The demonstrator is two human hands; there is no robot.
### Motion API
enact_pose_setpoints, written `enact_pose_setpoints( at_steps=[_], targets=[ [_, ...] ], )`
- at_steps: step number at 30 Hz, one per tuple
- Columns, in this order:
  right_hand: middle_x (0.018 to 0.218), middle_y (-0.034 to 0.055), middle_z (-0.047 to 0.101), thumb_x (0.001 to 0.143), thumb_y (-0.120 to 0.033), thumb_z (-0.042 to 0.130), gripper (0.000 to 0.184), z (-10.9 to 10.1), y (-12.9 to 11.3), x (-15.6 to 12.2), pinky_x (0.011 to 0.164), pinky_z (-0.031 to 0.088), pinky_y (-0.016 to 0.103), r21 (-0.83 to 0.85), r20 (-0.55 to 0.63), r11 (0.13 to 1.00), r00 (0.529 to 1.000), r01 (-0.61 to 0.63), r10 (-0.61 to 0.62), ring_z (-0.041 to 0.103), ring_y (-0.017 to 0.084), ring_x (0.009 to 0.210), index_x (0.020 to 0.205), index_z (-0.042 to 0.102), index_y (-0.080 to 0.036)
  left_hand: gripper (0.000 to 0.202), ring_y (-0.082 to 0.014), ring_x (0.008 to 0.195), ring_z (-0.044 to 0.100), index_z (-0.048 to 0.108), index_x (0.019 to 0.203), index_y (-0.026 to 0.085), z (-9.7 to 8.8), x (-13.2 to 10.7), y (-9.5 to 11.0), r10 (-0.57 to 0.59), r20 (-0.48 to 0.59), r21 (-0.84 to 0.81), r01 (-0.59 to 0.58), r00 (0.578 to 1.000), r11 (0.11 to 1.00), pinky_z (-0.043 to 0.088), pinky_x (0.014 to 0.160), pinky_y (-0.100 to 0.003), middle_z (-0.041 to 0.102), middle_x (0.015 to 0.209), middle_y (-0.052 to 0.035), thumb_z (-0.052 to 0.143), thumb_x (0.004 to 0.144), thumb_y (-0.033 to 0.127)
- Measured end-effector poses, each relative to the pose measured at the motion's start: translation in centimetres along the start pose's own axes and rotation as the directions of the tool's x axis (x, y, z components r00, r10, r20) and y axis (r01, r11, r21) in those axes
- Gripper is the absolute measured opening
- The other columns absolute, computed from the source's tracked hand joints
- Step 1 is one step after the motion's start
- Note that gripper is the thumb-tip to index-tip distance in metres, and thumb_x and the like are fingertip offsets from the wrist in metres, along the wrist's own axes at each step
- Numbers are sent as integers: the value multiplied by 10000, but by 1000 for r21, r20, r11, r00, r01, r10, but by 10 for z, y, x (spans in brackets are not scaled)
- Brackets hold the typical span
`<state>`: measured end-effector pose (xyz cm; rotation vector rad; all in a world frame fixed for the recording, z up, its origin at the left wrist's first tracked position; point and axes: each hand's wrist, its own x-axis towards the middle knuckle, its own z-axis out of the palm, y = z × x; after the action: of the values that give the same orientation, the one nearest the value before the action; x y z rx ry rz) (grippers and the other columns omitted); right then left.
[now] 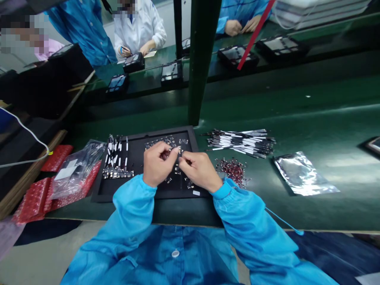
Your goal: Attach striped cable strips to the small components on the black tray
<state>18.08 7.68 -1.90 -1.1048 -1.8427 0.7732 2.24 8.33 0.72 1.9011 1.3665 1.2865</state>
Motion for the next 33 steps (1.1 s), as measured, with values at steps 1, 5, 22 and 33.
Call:
enact_pose_setpoints(
  at_steps=[1, 5, 22, 33],
  targets=[
    [511, -55, 317, 908, -246, 521, 396, 2, -2, -1, 507, 235, 248, -59, -58, 998, 998, 23, -26, 303, 75, 494, 553, 357, -189, 311, -134, 629, 498, 545, 632, 181, 1, -1, 2, 123, -37, 135, -117, 992, 984, 391, 640, -290, 531, 627, -5, 627, 904, 309],
    [501, -49, 363, 866, -181, 542, 349, 5, -8, -3, 513, 254, 246, -208, -190, 974, 974, 87, -127, 345, 75, 478, 554, 386, -187, 266, -136, 648, 540, 583, 689, 184, 3, -3, 8, 283, -62, 317, -250, 957, 915, 411, 659, -281, 587, 669, -17, 615, 933, 285],
    [542, -48, 425, 919, -291, 548, 325, -11, -10, -1, 482, 296, 231, 316, 97, 949, 995, -22, -9, 372, 82, 494, 617, 478, -191, 432, -50, 450, 409, 582, 615, 152, -20, 9, 5, -428, 463, -509, 628, 776, 588, 279, 459, -222, 553, 576, 19, 817, 703, 503],
    [577, -58, 451, 805, -476, 733, 386, -8, -8, -1, 391, 158, 200, 781, 400, 452, 901, -430, 166, 201, 31, 410, 704, 485, -198, 421, -30, 457, 304, 561, 664, 157, -8, 7, -1, -360, 627, -597, 723, 691, 348, 258, 483, -221, 501, 589, 38, 853, 651, 460]
  ],
)
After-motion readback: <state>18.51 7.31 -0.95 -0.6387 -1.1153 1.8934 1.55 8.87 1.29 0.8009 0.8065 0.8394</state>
